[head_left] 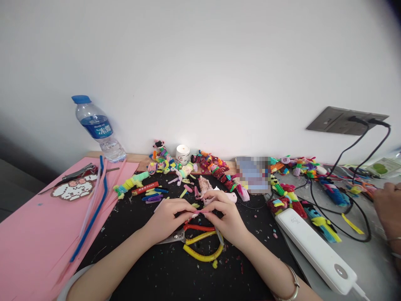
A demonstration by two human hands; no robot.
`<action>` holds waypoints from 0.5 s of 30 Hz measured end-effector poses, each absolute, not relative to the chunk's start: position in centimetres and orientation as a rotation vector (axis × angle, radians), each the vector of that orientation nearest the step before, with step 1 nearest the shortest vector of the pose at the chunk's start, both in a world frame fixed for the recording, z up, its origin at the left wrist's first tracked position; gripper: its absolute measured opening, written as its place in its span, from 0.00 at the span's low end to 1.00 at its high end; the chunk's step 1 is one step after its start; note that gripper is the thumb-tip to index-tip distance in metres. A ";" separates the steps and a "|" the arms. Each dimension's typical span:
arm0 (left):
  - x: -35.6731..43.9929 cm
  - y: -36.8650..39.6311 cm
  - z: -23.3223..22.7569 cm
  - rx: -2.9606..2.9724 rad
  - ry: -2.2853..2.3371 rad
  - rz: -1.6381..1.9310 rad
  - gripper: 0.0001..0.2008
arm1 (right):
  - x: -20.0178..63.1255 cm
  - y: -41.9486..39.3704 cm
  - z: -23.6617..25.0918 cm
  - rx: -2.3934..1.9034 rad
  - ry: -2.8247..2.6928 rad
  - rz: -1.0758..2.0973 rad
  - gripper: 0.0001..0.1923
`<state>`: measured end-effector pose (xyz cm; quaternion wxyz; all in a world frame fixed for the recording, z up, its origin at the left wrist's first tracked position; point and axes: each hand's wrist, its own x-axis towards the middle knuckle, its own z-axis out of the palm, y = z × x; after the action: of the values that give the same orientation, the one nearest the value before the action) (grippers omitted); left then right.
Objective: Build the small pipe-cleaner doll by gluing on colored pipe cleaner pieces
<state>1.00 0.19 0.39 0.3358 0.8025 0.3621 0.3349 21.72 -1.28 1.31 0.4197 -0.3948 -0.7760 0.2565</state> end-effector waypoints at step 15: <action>0.8 0.0 0.5 2.058 0.908 0.934 0.08 | 21.6 -1.2 1.3 -1.001 -1.958 0.692 0.08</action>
<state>0.83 0.03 0.53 0.3455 0.7929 0.3498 0.3599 21.65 -1.21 1.30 0.4060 -0.3970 -0.7761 0.2742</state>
